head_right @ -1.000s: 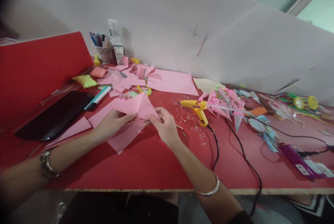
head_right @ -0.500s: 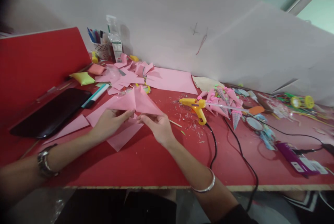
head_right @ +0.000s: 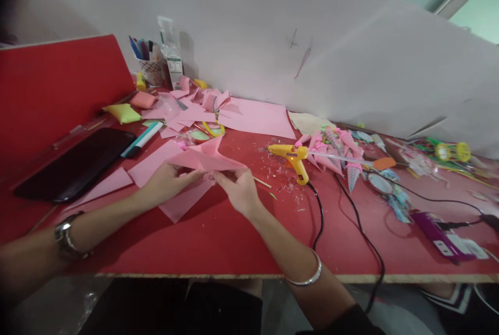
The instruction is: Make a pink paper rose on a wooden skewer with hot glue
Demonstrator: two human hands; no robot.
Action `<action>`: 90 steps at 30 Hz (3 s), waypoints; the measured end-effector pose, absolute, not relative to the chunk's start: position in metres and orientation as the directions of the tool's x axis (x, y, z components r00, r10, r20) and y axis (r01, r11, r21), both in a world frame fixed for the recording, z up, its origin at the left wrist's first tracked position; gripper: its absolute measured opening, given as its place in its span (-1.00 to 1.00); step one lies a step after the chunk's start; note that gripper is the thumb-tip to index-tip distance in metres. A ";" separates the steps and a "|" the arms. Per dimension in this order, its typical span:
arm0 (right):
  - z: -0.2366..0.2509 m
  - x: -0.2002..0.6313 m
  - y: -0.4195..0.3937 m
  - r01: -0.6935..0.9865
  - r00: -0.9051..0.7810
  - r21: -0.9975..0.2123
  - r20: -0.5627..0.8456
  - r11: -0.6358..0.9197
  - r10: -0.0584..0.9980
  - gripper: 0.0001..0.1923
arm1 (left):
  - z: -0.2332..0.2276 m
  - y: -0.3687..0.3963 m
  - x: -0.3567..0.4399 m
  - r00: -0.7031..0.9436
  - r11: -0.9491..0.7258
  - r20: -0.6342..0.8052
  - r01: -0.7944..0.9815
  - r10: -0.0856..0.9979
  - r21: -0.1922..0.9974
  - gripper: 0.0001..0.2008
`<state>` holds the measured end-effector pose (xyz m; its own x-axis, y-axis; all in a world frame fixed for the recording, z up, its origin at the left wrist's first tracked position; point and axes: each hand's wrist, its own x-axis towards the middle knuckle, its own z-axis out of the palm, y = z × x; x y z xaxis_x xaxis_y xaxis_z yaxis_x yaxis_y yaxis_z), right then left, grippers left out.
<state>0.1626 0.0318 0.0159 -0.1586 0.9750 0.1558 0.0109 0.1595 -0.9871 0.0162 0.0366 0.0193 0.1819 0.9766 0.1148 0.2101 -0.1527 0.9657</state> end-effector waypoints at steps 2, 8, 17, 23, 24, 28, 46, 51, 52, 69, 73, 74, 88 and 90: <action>0.016 0.163 0.032 0.025 -0.167 -0.985 0.165 0.171 0.972 -0.87 | 0.019 0.037 0.016 0.181 -0.169 0.133 0.199 0.974 0.965 -0.87; 0.019 0.163 0.031 0.071 -0.207 -0.979 0.171 0.189 0.963 -0.77 | 0.015 0.039 0.013 0.190 -0.176 0.142 0.177 0.971 0.968 -0.83; 0.017 0.165 0.032 0.145 -0.243 -0.967 0.172 0.211 0.955 -0.80 | 0.015 0.039 0.012 0.241 -0.353 0.288 0.301 0.927 0.886 -0.84; 0.016 0.166 0.033 0.144 -0.262 -0.960 0.197 0.240 0.945 -0.82 | 0.017 0.035 0.011 0.342 -0.390 0.282 0.307 0.896 0.868 -0.89; 0.016 0.166 0.032 0.148 -0.271 -0.961 0.188 0.233 0.944 -0.83 | 0.017 0.035 0.011 0.352 -0.404 0.292 0.307 0.890 0.862 -0.89; 0.014 0.165 0.030 0.198 -0.333 -0.954 0.152 0.227 0.931 -0.85 | 0.016 0.034 0.012 0.367 -0.459 0.335 0.333 0.868 0.824 -0.79; 0.015 0.166 0.029 0.176 -0.212 -0.963 0.164 0.203 0.963 -0.78 | 0.018 0.032 0.015 0.313 -0.394 0.330 0.167 0.891 0.904 -0.76; 0.020 0.168 0.032 0.137 -0.199 -0.973 0.155 0.184 0.968 -0.81 | 0.016 0.034 0.013 0.422 -0.464 0.354 0.190 0.835 0.865 -0.78; 0.020 0.169 0.032 0.135 -0.219 -0.973 0.156 0.188 0.963 -0.82 | 0.015 0.034 0.013 0.431 -0.470 0.357 0.191 0.829 0.861 -0.77; 0.022 0.168 0.029 0.242 -0.350 -0.934 0.169 0.263 0.921 -0.62 | 0.013 0.037 0.011 0.371 -0.373 0.242 0.340 0.897 0.863 -0.56; 0.023 0.168 0.028 0.326 -0.456 -0.903 0.108 0.279 0.883 -0.68 | 0.010 0.037 0.011 0.517 -0.368 0.149 0.353 0.843 0.860 -0.58; 0.023 0.168 0.028 0.337 -0.467 -0.902 0.090 0.271 0.880 -0.67 | 0.010 0.037 0.011 0.534 -0.359 0.126 0.357 0.836 0.862 -0.57; 0.018 0.170 0.030 0.306 -0.277 -0.924 0.144 0.229 0.950 -0.63 | 0.013 0.038 0.010 0.492 -0.261 0.099 0.273 0.865 0.926 -0.62; 0.019 0.169 0.031 0.290 -0.289 -0.937 0.110 0.197 0.951 -0.64 | 0.013 0.038 0.010 0.481 -0.240 0.079 0.283 0.873 0.928 -0.61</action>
<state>0.1690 0.0307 0.0192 -0.2890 0.9510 0.1103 0.2896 0.1966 -0.9367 0.0099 0.0379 0.0131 0.4810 0.8731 0.0792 0.2835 -0.2403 0.9284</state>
